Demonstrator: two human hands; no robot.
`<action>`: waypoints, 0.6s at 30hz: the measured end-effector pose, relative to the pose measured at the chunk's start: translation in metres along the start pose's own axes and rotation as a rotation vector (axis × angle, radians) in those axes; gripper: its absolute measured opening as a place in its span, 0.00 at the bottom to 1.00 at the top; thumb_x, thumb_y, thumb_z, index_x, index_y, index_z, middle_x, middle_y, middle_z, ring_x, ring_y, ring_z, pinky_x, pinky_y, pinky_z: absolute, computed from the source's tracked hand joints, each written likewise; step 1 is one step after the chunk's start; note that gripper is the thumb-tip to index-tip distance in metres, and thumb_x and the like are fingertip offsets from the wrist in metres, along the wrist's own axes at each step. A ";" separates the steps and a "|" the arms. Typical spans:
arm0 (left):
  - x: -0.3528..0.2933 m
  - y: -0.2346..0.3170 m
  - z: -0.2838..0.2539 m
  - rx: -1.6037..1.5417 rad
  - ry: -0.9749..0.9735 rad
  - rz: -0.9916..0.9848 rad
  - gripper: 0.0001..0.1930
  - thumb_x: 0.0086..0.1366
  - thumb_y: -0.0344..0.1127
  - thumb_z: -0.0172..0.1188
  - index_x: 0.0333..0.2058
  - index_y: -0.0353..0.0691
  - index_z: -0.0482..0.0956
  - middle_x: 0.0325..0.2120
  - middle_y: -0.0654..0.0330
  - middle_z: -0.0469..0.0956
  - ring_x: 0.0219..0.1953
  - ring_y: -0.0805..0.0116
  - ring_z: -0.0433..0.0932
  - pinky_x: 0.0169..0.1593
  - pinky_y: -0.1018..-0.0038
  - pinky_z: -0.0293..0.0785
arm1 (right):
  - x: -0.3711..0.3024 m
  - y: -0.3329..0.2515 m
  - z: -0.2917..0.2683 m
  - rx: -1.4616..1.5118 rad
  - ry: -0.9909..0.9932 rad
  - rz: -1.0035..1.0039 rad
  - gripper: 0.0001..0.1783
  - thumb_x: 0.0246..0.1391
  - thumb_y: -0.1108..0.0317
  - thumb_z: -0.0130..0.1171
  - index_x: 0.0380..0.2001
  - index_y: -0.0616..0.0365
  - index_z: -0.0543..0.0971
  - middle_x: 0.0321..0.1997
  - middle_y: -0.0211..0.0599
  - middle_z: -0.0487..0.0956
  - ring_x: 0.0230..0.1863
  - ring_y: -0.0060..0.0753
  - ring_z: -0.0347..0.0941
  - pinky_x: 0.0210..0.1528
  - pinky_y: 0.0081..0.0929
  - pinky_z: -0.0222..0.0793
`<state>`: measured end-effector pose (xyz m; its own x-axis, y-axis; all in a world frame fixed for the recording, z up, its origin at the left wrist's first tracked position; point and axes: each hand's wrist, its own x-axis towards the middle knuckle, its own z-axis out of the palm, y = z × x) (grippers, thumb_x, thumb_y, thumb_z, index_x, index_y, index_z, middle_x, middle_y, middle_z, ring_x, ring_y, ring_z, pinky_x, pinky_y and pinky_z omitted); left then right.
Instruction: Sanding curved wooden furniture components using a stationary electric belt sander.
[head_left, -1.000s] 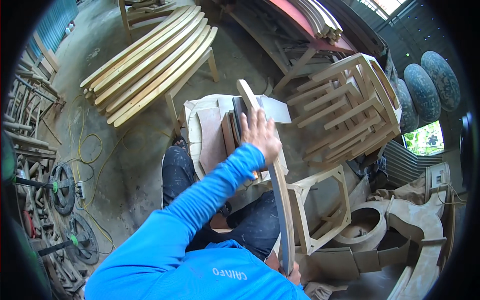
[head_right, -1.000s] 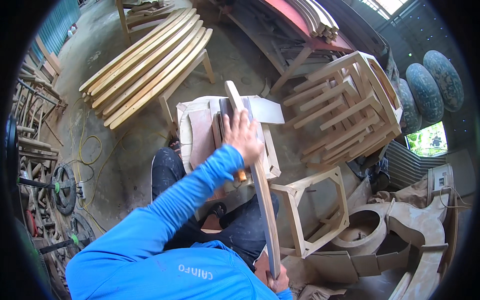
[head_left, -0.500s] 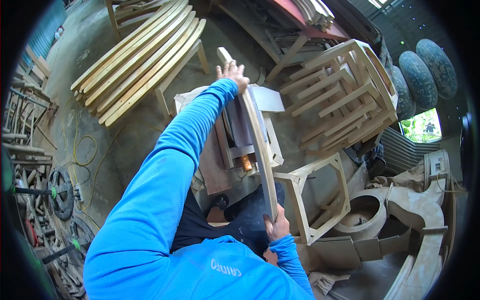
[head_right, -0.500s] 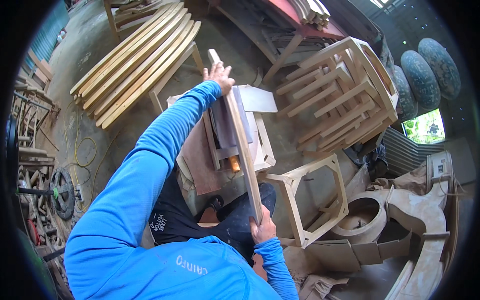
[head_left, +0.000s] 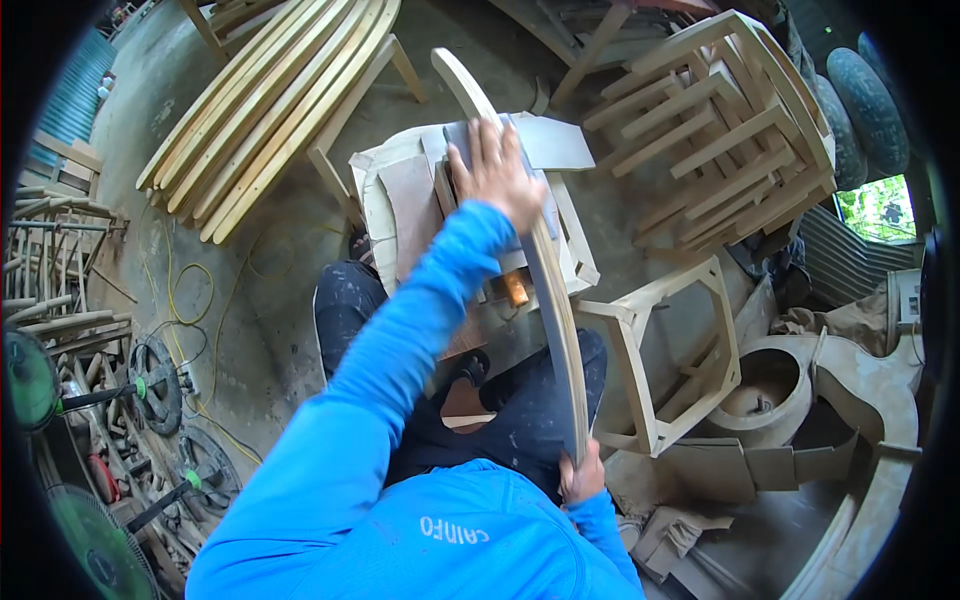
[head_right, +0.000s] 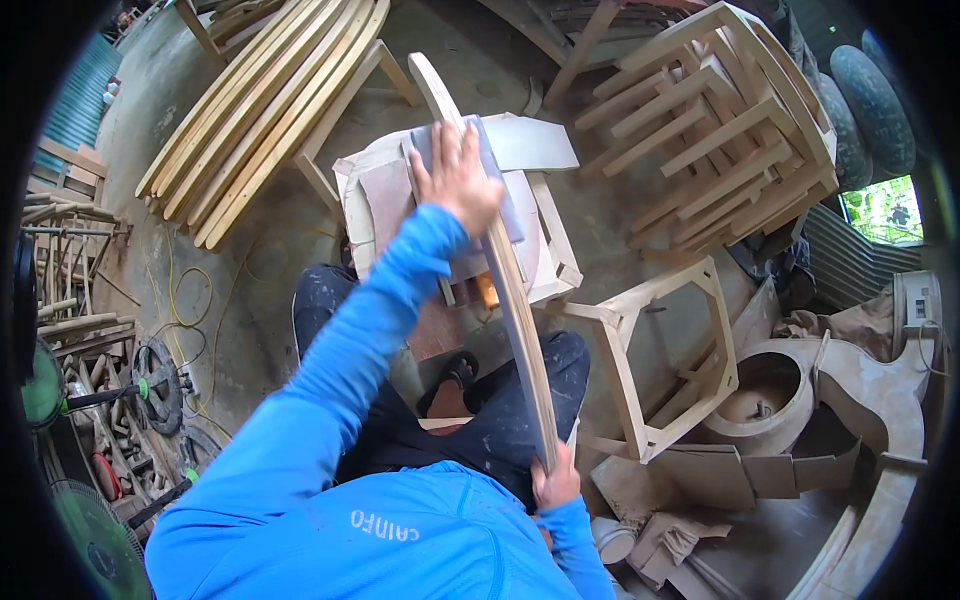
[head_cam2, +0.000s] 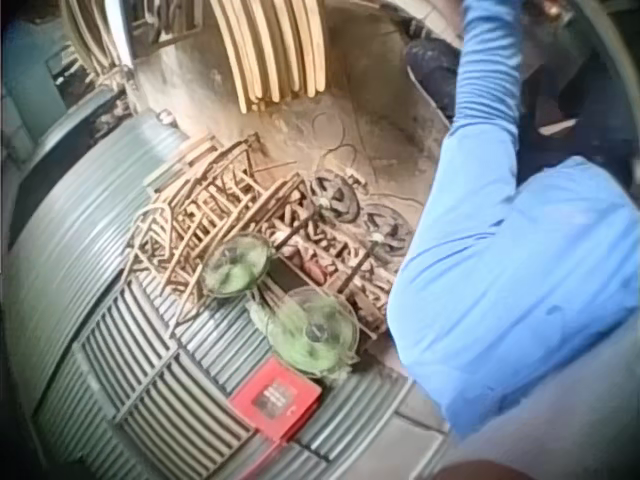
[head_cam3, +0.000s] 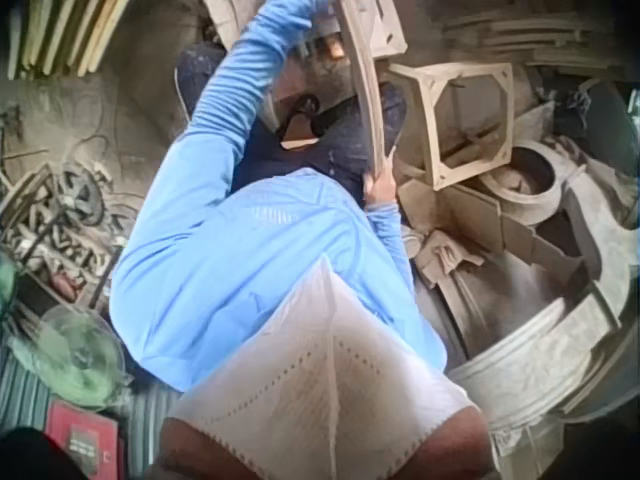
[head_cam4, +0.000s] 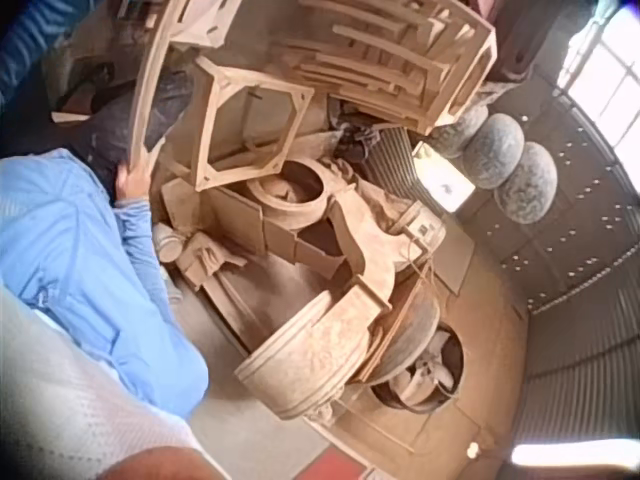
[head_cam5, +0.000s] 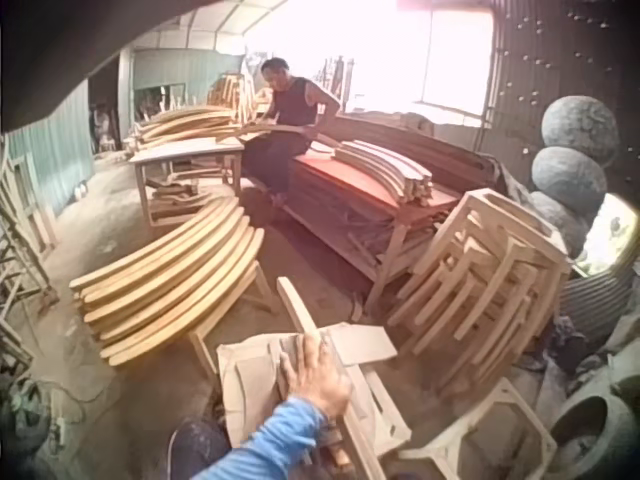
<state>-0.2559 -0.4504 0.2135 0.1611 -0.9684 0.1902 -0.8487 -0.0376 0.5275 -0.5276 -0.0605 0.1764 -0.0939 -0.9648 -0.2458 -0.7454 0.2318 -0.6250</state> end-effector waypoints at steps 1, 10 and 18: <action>0.027 -0.009 0.002 -0.006 -0.030 -0.023 0.45 0.58 0.47 0.53 0.73 0.34 0.53 0.75 0.40 0.43 0.79 0.49 0.38 0.75 0.40 0.27 | 0.027 -0.023 0.001 0.011 0.041 -0.102 0.28 0.57 0.69 0.66 0.60 0.57 0.70 0.47 0.59 0.81 0.46 0.67 0.79 0.47 0.50 0.76; 0.162 -0.083 0.017 0.103 -0.090 -0.079 0.44 0.63 0.53 0.50 0.74 0.42 0.51 0.75 0.46 0.46 0.78 0.52 0.43 0.75 0.40 0.35 | 0.100 -0.035 0.025 0.001 0.158 -0.414 0.29 0.49 0.75 0.66 0.57 0.62 0.73 0.55 0.53 0.78 0.56 0.59 0.74 0.61 0.45 0.69; 0.278 -0.113 0.086 0.069 -0.144 -0.134 0.43 0.62 0.57 0.50 0.74 0.50 0.55 0.72 0.46 0.59 0.74 0.50 0.57 0.73 0.37 0.42 | 0.161 -0.101 0.031 -0.333 0.402 -0.465 0.31 0.51 0.67 0.65 0.60 0.60 0.73 0.69 0.49 0.69 0.71 0.59 0.61 0.72 0.55 0.53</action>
<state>-0.1581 -0.7369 0.1357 0.2056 -0.9786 -0.0008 -0.8576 -0.1806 0.4815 -0.4467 -0.2355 0.1767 0.0946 -0.9408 0.3255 -0.9240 -0.2047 -0.3231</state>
